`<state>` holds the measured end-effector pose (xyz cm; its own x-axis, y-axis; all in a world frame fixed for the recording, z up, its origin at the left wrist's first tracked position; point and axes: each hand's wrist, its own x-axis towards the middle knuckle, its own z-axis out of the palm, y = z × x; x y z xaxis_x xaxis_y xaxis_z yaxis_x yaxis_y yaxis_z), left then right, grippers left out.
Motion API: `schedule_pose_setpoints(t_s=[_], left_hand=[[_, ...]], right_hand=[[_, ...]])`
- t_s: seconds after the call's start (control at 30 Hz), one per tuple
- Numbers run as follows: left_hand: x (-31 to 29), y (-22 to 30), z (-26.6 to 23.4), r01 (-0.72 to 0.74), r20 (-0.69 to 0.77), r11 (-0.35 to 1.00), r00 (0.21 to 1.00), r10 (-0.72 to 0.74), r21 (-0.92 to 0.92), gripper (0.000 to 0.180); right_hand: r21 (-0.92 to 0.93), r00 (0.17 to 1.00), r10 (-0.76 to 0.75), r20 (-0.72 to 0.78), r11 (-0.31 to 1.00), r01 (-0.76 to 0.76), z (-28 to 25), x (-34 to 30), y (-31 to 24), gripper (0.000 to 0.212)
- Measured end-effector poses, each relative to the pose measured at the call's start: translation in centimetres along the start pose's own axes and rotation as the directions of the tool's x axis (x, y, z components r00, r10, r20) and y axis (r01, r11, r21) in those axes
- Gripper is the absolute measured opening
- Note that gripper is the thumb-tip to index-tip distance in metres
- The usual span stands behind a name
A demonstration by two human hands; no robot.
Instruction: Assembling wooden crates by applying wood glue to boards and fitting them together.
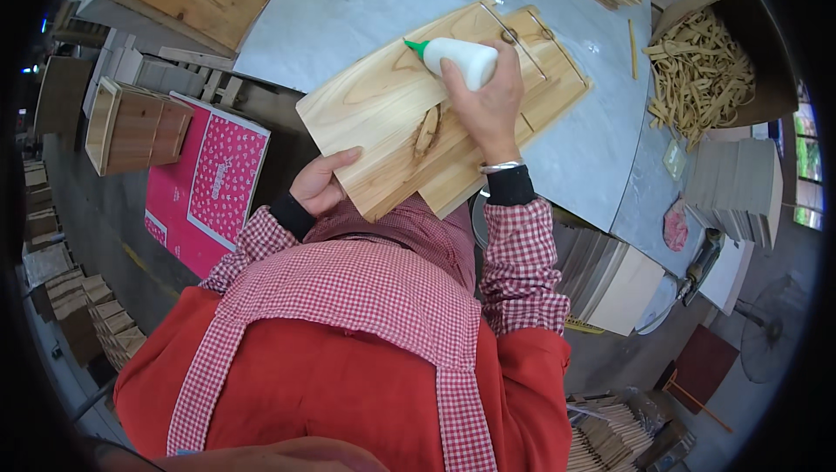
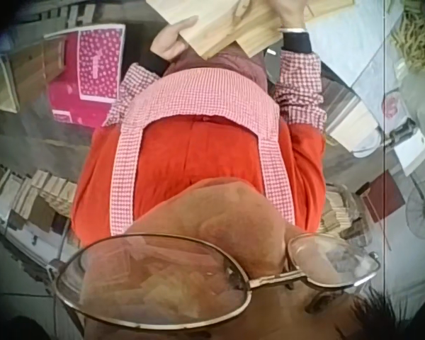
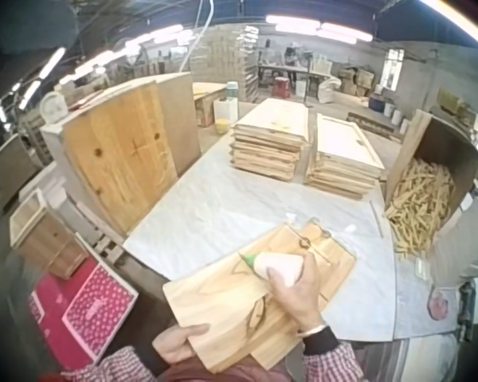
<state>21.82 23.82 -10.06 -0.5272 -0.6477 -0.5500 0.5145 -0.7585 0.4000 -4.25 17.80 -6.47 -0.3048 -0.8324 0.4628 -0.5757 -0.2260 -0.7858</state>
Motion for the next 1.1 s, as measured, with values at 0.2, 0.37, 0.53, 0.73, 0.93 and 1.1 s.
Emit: schedule_pose_setpoints(t_s=[0.2, 0.37, 0.53, 0.73, 0.93, 1.1], left_hand=[[0.2, -0.2, -0.6, -0.009, -0.005, 1.0, 1.0, 0.009, 0.012, 0.055], [0.1, 0.1, -0.3, 0.001, 0.006, 1.0, 1.0, -0.002, 0.019, 0.055], [0.0, 0.3, 0.2, -0.003, -0.014, 0.999, 1.0, 0.004, 0.038, 0.055], [0.3, 0.0, -0.3, -0.022, -0.051, 0.998, 0.998, 0.024, 0.057, 0.055], [0.1, 0.1, -0.2, -0.038, -0.029, 0.998, 0.999, 0.04, 0.059, 0.057], [0.3, 0.1, -0.4, -0.035, -0.015, 0.997, 0.999, 0.036, 0.072, 0.058]], right_hand=[[-0.066, 0.991, -0.115, 0.065, 0.991, 0.119, -1.4, 0.3, -1.2, 0.045], [-0.18, 0.977, -0.152, 0.151, 0.967, 0.178, -6.3, -1.9, -2.2, 0.044], [-0.222, 0.987, -0.013, 0.161, 0.974, 0.049, -10.9, -5.2, -3.7, 0.044], [-0.209, 0.992, 0.098, 0.085, 0.975, -0.078, -13.7, -8.1, -3.3, 0.042], [0.45, 0.859, 0.488, -0.153, 0.808, -0.379, -13.9, -10.8, -0.3, 0.039], [0.582, 0.756, 0.553, -0.351, 0.761, -0.286, -12.5, -9.5, 2.9, 0.04]])
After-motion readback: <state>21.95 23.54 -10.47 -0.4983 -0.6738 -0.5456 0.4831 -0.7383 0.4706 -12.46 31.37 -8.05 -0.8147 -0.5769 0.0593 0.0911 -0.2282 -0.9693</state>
